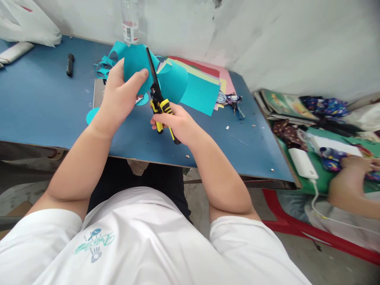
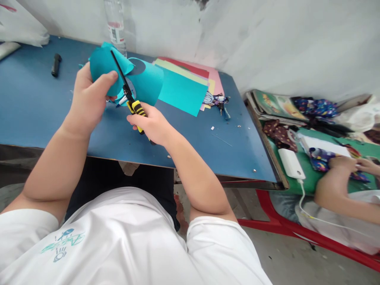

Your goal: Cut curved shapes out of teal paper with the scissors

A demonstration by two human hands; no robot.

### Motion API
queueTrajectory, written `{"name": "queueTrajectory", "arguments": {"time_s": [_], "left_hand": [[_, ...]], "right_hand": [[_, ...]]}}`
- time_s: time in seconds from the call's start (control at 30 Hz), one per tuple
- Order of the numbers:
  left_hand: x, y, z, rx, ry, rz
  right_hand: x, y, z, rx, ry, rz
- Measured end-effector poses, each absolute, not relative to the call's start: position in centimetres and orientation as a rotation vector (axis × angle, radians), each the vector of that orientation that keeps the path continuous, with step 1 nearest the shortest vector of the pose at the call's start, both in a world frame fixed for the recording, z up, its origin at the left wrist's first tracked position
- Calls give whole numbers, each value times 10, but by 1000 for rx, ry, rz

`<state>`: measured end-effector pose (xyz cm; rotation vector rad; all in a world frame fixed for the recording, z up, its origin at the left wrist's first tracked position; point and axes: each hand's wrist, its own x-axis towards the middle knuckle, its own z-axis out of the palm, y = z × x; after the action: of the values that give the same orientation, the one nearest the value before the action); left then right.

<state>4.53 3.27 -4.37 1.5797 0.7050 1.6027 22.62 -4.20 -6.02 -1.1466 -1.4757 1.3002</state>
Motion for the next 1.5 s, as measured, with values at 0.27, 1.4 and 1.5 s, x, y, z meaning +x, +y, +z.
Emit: {"name": "queueTrajectory", "arguments": {"time_s": [0.27,1.4,1.5], "left_hand": [[42,31,-41,1605,690,1566],[41,22,-37,1622,720,1605],[40,21,-37,1621,731,1572]], "right_hand": [[226,-40,-60,-1143,-1486,1268],[227,-39,-64,-1215,-1598,1062],[228,-39,-64,-1217,-1620,1034]]}}
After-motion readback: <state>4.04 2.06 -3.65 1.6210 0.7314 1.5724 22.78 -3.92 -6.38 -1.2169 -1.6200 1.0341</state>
